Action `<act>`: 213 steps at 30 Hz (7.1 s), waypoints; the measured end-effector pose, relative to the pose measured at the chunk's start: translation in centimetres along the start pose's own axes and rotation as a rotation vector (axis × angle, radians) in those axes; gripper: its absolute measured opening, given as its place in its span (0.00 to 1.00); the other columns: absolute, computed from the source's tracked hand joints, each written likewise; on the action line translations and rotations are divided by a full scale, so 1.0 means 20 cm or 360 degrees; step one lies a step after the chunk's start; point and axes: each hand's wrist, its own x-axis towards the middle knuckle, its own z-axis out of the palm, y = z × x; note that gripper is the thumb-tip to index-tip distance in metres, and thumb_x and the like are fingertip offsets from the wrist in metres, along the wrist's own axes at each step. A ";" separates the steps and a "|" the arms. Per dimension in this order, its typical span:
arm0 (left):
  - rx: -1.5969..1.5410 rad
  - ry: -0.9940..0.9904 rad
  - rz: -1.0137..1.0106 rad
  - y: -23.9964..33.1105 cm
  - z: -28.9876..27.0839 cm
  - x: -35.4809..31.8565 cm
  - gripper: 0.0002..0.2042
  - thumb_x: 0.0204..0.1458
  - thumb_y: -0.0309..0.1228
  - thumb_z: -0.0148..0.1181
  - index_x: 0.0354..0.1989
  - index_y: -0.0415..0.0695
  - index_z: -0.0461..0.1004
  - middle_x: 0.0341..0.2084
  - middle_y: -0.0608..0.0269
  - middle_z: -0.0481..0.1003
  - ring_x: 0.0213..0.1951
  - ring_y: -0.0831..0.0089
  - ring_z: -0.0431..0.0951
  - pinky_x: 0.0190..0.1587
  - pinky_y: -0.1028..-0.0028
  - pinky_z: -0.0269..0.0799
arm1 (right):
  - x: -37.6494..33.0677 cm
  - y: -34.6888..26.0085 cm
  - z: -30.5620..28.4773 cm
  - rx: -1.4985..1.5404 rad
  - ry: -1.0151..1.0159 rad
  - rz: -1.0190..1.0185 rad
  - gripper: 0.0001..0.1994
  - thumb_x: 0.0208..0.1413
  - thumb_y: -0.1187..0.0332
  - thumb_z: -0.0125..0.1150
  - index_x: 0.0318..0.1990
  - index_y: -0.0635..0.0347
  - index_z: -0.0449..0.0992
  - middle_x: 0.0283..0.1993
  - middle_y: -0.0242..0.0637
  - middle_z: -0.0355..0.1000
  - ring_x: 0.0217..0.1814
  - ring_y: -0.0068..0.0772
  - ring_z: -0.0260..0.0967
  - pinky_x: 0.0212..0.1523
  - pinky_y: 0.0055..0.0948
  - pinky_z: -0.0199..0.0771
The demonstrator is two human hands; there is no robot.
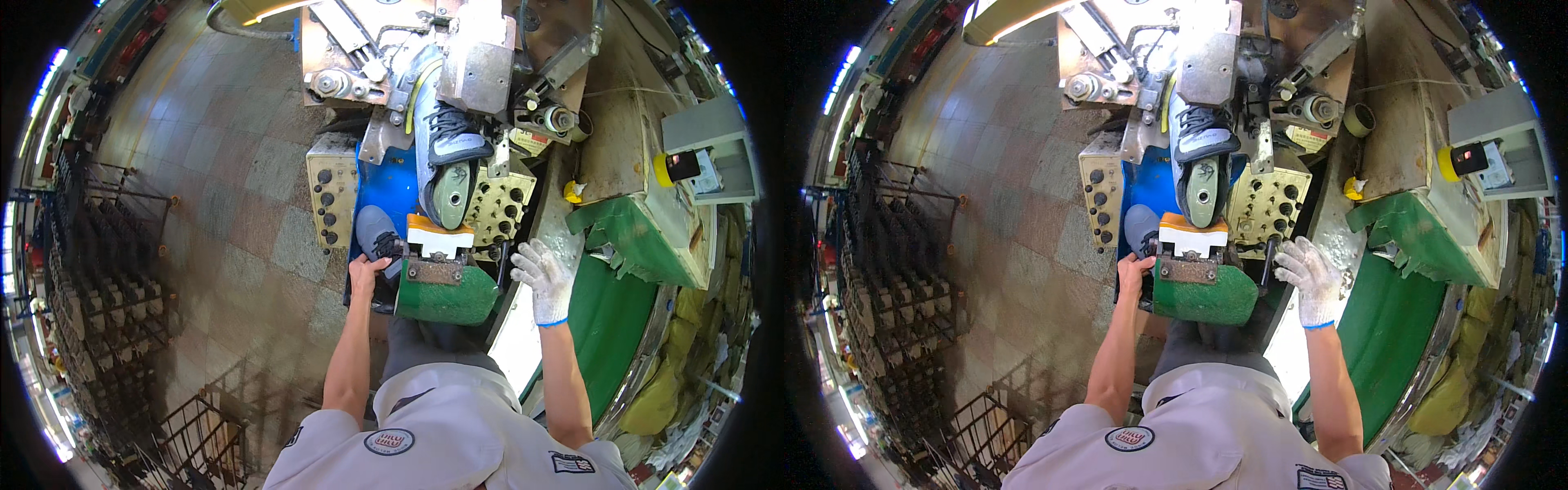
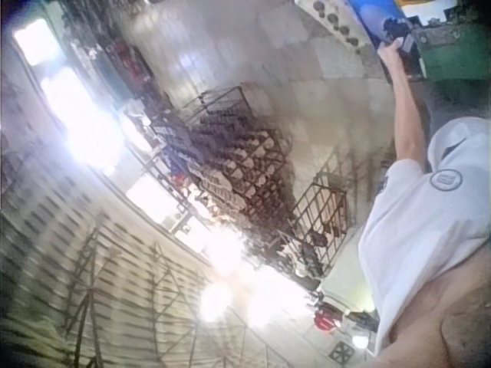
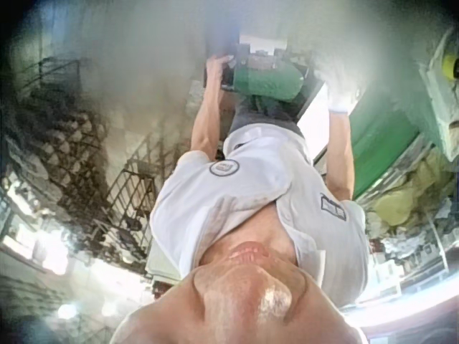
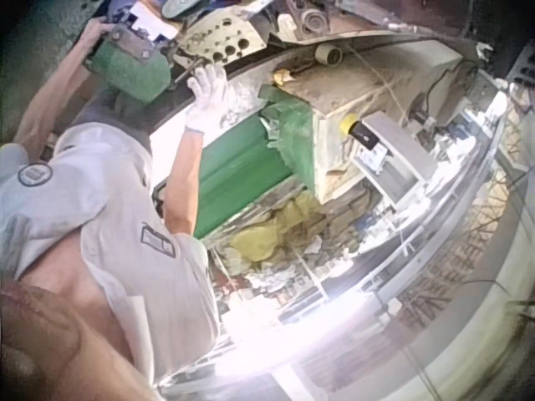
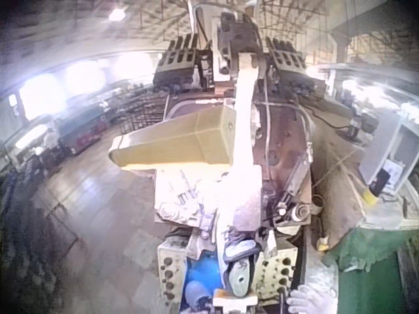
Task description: The person operates a shoe-lasting machine to shape and secure the upper material of different shoe styles to their respective lasts, then places the finished components onto a conveyor belt.
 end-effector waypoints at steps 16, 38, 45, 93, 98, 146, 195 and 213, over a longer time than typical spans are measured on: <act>0.0208 -0.0443 0.0547 0.99 -0.26 -0.93 0.26 0.37 0.27 0.71 0.49 0.33 0.77 0.37 0.61 0.81 0.39 0.74 0.79 0.46 0.73 0.74 | -0.24 -0.18 0.66 -0.0277 -0.0622 -0.0349 0.38 0.56 0.61 0.70 0.68 0.73 0.60 0.60 0.49 0.72 0.60 0.34 0.73 0.59 0.31 0.73; 0.1623 -0.0207 0.0925 1.11 0.43 -0.35 0.23 0.45 0.28 0.64 0.52 0.36 0.72 0.36 0.59 0.77 0.35 0.73 0.76 0.37 0.74 0.73 | 0.18 0.19 -2.67 -0.0891 0.1499 0.0437 0.52 0.45 0.45 0.77 0.67 0.79 0.60 0.56 0.62 0.74 0.56 0.47 0.75 0.51 0.41 0.77; 0.1187 0.0178 0.0530 0.84 0.00 -0.63 0.23 0.53 0.26 0.69 0.57 0.30 0.73 0.41 0.53 0.79 0.40 0.65 0.80 0.42 0.67 0.80 | 1.06 0.05 -2.67 -0.0367 0.2250 -0.0055 0.41 0.43 0.60 0.80 0.61 0.71 0.65 0.58 0.50 0.73 0.61 0.46 0.72 0.60 0.44 0.73; -0.0638 -0.0573 -0.0006 1.21 0.61 0.01 0.23 0.70 0.50 0.41 0.49 0.44 0.76 0.37 0.60 0.80 0.40 0.67 0.81 0.48 0.65 0.78 | 0.71 0.22 0.98 0.0412 -0.0090 -0.0193 0.14 0.67 0.64 0.57 0.48 0.66 0.80 0.42 0.32 0.78 0.42 0.21 0.73 0.45 0.24 0.73; -0.0453 -0.0460 0.0154 1.20 0.66 -0.01 0.27 0.70 0.51 0.42 0.46 0.38 0.79 0.36 0.62 0.81 0.37 0.73 0.80 0.44 0.71 0.75 | 0.78 0.29 0.89 0.0394 -0.0145 -0.0224 0.13 0.65 0.64 0.61 0.47 0.65 0.81 0.39 0.30 0.78 0.40 0.21 0.72 0.45 0.24 0.72; 0.0345 -0.0705 0.0520 1.38 0.16 -0.98 0.26 0.40 0.35 0.74 0.47 0.31 0.78 0.38 0.60 0.81 0.40 0.72 0.77 0.47 0.73 0.72 | -0.13 -0.17 0.71 0.0010 -0.0669 -0.0503 0.30 0.61 0.60 0.62 0.66 0.71 0.65 0.56 0.41 0.75 0.53 0.32 0.73 0.52 0.26 0.76; 0.0410 -0.1117 0.0334 1.07 1.07 -0.40 0.17 0.61 0.30 0.61 0.54 0.34 0.76 0.41 0.58 0.81 0.40 0.70 0.83 0.44 0.69 0.81 | 0.11 0.10 -0.10 0.0729 -0.0234 0.0126 0.21 0.65 0.67 0.62 0.62 0.64 0.70 0.53 0.36 0.77 0.49 0.28 0.77 0.50 0.28 0.80; -0.0333 -0.0187 0.0757 1.33 0.64 0.03 0.22 0.51 0.15 0.63 0.56 0.28 0.72 0.47 0.48 0.80 0.42 0.68 0.82 0.43 0.76 0.78 | 0.63 0.14 0.82 0.0640 -0.0203 -0.0131 0.26 0.64 0.68 0.63 0.67 0.68 0.67 0.57 0.39 0.74 0.54 0.27 0.72 0.56 0.27 0.73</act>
